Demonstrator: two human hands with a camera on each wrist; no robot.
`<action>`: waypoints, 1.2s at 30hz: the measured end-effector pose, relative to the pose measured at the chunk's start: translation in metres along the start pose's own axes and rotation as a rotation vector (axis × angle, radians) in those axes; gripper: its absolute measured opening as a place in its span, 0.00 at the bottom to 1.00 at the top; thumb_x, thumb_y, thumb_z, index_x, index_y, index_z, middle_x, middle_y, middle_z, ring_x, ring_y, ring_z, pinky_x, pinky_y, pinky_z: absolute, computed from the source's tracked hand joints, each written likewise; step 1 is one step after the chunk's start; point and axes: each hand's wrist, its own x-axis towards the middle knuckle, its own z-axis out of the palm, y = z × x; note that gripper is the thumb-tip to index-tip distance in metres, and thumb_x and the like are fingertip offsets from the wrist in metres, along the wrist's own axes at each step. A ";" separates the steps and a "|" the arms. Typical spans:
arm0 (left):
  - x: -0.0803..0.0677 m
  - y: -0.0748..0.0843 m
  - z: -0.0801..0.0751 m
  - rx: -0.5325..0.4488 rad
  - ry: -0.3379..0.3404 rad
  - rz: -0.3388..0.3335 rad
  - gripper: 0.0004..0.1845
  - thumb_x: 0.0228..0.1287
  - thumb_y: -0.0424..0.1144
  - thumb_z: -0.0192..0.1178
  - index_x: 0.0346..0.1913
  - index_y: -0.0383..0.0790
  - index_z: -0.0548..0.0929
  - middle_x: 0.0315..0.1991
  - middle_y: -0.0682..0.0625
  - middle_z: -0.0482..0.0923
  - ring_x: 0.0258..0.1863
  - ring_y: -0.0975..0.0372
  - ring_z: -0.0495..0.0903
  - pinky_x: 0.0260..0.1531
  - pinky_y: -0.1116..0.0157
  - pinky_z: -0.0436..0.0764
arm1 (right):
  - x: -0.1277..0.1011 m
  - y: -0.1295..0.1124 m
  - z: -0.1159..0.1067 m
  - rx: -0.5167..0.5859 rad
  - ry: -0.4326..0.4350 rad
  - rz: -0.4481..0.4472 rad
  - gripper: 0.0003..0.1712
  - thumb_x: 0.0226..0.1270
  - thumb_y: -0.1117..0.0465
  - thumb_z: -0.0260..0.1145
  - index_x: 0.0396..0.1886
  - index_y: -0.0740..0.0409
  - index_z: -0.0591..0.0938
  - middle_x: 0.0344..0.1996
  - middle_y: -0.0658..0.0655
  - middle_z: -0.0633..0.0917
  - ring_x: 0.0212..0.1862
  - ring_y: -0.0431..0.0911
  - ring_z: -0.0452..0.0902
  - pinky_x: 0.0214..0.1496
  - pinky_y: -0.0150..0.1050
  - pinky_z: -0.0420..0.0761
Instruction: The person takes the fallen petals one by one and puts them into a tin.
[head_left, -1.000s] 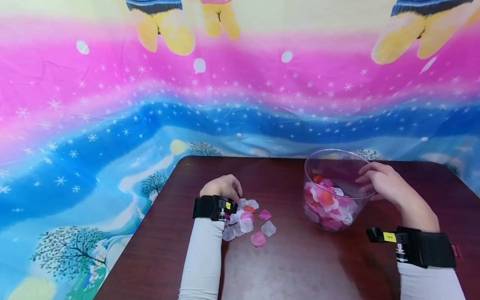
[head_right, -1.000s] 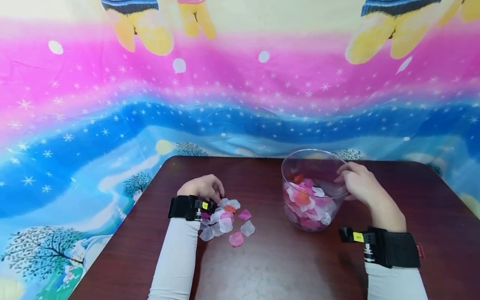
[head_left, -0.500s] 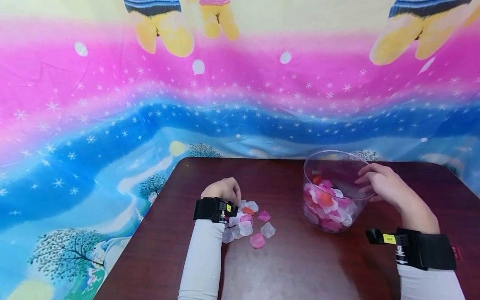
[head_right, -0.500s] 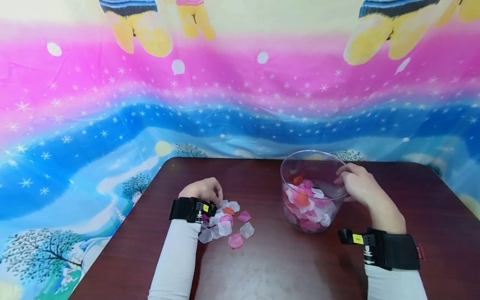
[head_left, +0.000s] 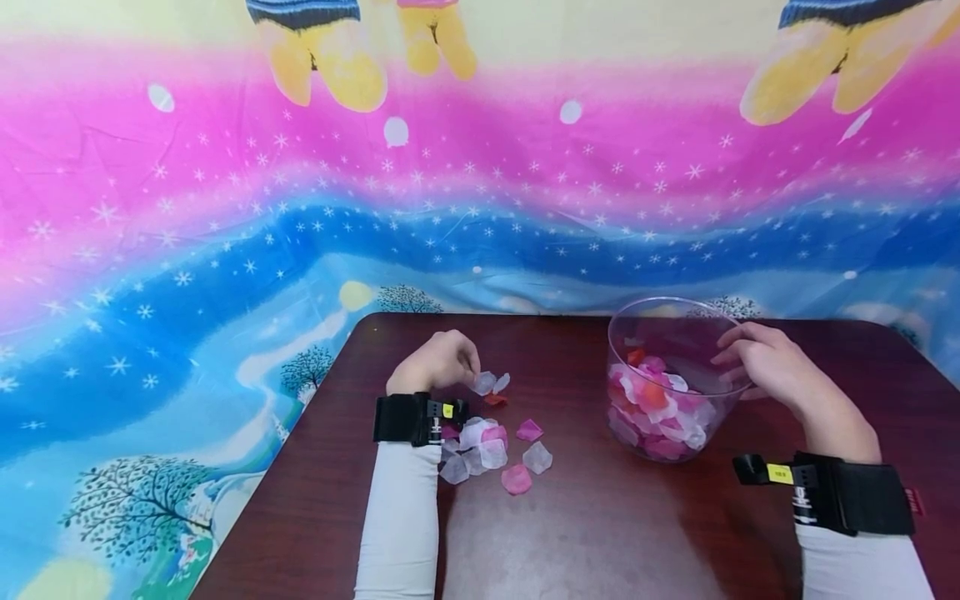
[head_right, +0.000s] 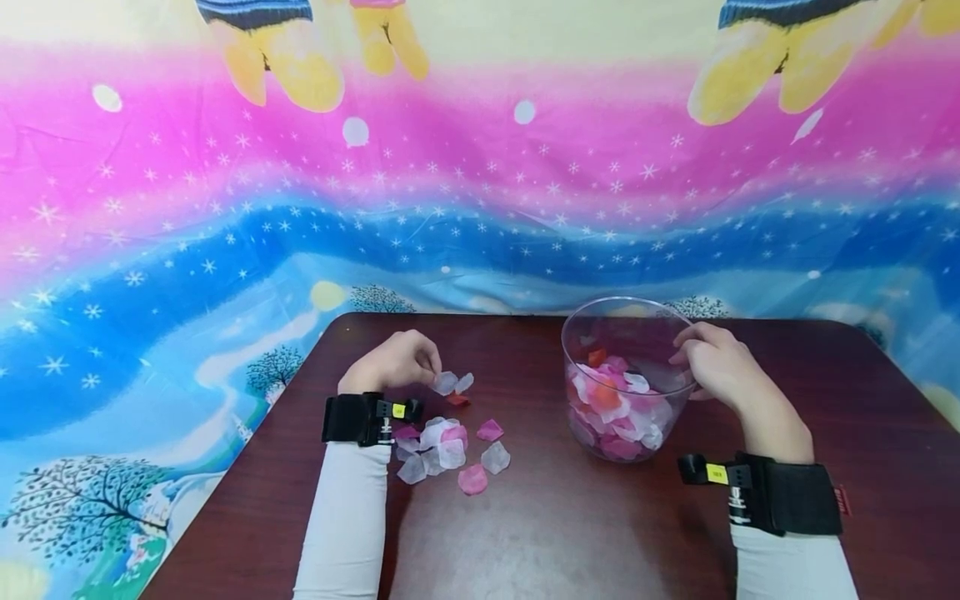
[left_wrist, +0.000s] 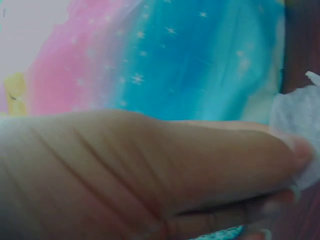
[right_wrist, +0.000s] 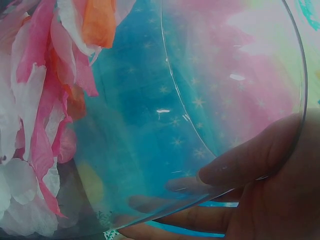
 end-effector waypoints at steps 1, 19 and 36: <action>-0.001 0.002 -0.002 0.002 0.017 0.018 0.05 0.60 0.29 0.71 0.31 0.42 0.89 0.29 0.53 0.84 0.31 0.60 0.78 0.36 0.63 0.78 | 0.000 0.000 0.000 -0.003 0.000 0.001 0.24 0.81 0.62 0.38 0.65 0.76 0.65 0.59 0.80 0.76 0.47 0.61 0.84 0.39 0.50 0.86; -0.020 0.066 -0.016 0.025 0.331 0.390 0.04 0.67 0.29 0.67 0.41 0.39 0.88 0.35 0.51 0.87 0.34 0.63 0.83 0.40 0.64 0.82 | -0.002 -0.002 0.001 -0.008 0.011 0.003 0.25 0.81 0.61 0.38 0.65 0.76 0.65 0.57 0.80 0.77 0.45 0.59 0.84 0.38 0.49 0.86; 0.002 0.149 0.059 0.280 0.673 0.805 0.07 0.69 0.39 0.68 0.46 0.46 0.91 0.43 0.55 0.89 0.44 0.65 0.85 0.41 0.68 0.76 | -0.003 -0.002 0.001 -0.004 0.020 0.003 0.25 0.81 0.61 0.37 0.65 0.76 0.65 0.57 0.79 0.77 0.44 0.58 0.84 0.38 0.50 0.86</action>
